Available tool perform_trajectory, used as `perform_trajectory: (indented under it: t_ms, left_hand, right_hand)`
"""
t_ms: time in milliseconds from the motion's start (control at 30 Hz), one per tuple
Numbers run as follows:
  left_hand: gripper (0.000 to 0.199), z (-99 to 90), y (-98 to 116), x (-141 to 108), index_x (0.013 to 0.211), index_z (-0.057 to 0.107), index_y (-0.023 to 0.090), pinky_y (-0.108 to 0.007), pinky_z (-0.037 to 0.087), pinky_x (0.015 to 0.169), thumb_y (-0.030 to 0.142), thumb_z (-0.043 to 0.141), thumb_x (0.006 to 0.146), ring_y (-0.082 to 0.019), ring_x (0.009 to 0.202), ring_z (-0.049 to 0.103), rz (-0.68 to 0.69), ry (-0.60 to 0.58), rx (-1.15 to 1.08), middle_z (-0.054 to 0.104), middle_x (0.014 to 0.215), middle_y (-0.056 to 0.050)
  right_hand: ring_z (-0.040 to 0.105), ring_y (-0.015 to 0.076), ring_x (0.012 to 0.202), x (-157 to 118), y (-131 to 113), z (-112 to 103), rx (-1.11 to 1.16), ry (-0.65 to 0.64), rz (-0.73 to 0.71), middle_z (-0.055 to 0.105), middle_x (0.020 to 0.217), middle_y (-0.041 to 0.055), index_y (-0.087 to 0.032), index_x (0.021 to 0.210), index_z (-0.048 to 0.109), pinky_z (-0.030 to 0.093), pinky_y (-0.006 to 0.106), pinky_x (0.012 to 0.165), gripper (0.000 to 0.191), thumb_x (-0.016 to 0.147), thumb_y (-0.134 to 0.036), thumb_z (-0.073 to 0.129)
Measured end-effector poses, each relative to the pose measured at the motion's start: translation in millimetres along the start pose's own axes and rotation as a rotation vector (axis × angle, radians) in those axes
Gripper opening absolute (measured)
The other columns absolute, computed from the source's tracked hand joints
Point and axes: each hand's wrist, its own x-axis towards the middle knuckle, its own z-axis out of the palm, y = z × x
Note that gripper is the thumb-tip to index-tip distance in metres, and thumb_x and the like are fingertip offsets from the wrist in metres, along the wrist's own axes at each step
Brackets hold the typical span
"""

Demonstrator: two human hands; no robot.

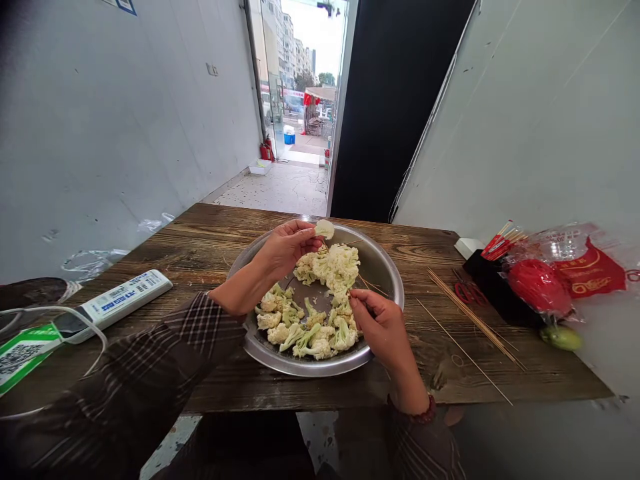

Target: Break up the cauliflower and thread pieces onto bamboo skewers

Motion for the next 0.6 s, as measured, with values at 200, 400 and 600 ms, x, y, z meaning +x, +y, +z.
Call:
perform_trajectory:
  t_ms: [200, 400, 600]
  left_hand:
    - [0.011, 0.3, 0.0, -0.7, 0.08, 0.055, 0.012, -0.023, 0.051, 0.062, 0.014, 0.066, 0.077, -0.011, 0.06, 0.065, -0.017, 0.005, 0.001, 0.068, 0.067, -0.004]
    - [0.012, 0.7, -0.8, -1.6, 0.079, 0.056, 0.012, -0.023, 0.05, 0.063, 0.014, 0.067, 0.076, -0.011, 0.06, 0.065, -0.007, -0.004, 0.007, 0.068, 0.068, -0.004]
    - [0.016, 0.4, 0.2, -2.9, 0.078, 0.057, 0.012, -0.022, 0.049, 0.06, 0.017, 0.071, 0.072, -0.01, 0.059, 0.064, -0.016, -0.005, 0.052, 0.069, 0.07, -0.004]
  right_hand:
    - [0.038, 0.0088, 0.045, 0.5, 1.3, 0.5, 0.005, 0.001, -0.012, 0.047, 0.053, -0.0038, -0.014, 0.099, 0.069, 0.029, 0.022, 0.041, 0.034, 0.082, -0.043, 0.06]
    - [0.038, 0.0085, 0.045, 1.1, -1.0, 1.4, 0.013, 0.007, -0.023, 0.047, 0.053, -0.0041, -0.014, 0.097, 0.069, 0.029, 0.021, 0.042, 0.031, 0.082, -0.04, 0.06]
    - [0.039, 0.0088, 0.046, 2.6, 1.7, 0.3, 0.014, 0.003, -0.037, 0.047, 0.053, -0.0044, -0.013, 0.097, 0.069, 0.031, 0.022, 0.045, 0.031, 0.083, -0.039, 0.06]
